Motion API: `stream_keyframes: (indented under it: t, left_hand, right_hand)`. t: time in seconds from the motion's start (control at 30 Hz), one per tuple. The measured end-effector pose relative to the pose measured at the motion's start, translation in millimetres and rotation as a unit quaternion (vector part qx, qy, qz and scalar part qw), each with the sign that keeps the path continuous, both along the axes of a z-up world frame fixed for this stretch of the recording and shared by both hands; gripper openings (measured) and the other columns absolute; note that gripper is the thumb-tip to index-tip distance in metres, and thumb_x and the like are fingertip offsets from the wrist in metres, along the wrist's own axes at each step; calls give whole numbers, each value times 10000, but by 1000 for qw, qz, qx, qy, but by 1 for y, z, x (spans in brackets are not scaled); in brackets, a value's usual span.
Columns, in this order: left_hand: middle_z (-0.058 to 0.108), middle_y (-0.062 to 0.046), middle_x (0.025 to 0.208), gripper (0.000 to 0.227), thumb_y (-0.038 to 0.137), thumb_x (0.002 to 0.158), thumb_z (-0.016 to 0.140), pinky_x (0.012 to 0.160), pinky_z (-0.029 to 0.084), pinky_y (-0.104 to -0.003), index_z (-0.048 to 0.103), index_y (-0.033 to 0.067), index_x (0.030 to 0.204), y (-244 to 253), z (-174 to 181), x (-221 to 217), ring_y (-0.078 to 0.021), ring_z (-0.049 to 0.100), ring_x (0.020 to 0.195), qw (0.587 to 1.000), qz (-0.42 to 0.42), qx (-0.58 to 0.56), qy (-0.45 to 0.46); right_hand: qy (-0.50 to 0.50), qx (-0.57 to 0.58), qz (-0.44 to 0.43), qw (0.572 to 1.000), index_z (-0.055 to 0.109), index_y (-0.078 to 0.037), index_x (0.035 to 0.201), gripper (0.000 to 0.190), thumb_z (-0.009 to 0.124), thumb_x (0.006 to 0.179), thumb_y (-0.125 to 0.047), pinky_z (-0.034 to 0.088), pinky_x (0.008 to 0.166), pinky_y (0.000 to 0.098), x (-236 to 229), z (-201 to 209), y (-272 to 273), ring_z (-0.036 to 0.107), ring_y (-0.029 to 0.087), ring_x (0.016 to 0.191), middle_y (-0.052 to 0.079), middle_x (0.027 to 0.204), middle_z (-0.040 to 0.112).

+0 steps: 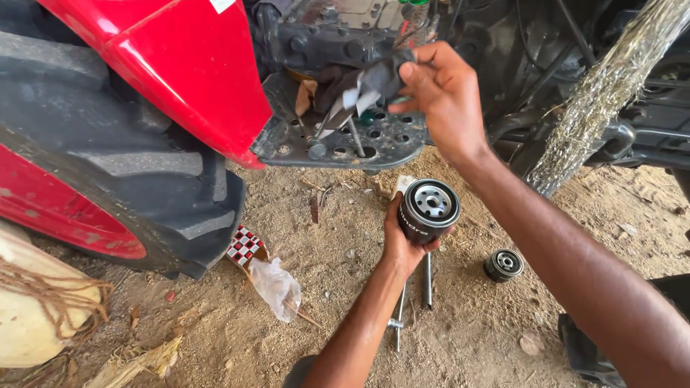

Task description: Replacing an oil or fuel filter on a Mahindra tractor.

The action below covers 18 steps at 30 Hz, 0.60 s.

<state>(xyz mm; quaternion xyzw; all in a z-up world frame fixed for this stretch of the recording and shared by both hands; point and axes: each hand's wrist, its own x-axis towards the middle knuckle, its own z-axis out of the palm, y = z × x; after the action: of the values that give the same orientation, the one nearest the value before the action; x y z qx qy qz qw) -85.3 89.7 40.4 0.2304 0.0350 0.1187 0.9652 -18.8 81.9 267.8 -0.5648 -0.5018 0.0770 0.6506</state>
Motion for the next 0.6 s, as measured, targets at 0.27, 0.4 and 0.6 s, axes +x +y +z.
stream_keyframes:
  t: [0.27, 0.4, 0.6]
  left_hand:
    - [766, -206, 1002, 742, 625, 1038, 328, 470, 621, -239, 626, 14, 1334, 0, 9, -1, -285, 783, 765, 1000, -17, -10, -19]
    - [760, -212, 976, 753, 621, 1061, 323, 482, 628, -250, 629, -14, 1326, 1, 8, 3, -272, 775, 756, 999, -9, 1, -52]
    - [771, -211, 971, 732, 602, 1036, 334, 467, 624, -257, 631, -10, 1308, 3, 9, 3, -282, 782, 746, 999, -14, -20, -40]
  right_hand:
    - [17, 86, 29, 996, 563, -49, 1164, 72, 606, 1120, -87, 660, 800, 318, 9, 6, -1, 746, 145, 949, 66, 1070, 731]
    - [2, 120, 32, 992, 562, -63, 1177, 72, 619, 1137, -79, 662, 866, 335, 8, 19, -5, 733, 143, 1011, 52, 1106, 712]
    - [-48, 206, -29, 977, 612, -43, 1188, 84, 589, 1110, -67, 656, 877, 371, 19, 35, -32, 687, 124, 966, 41, 1057, 681]
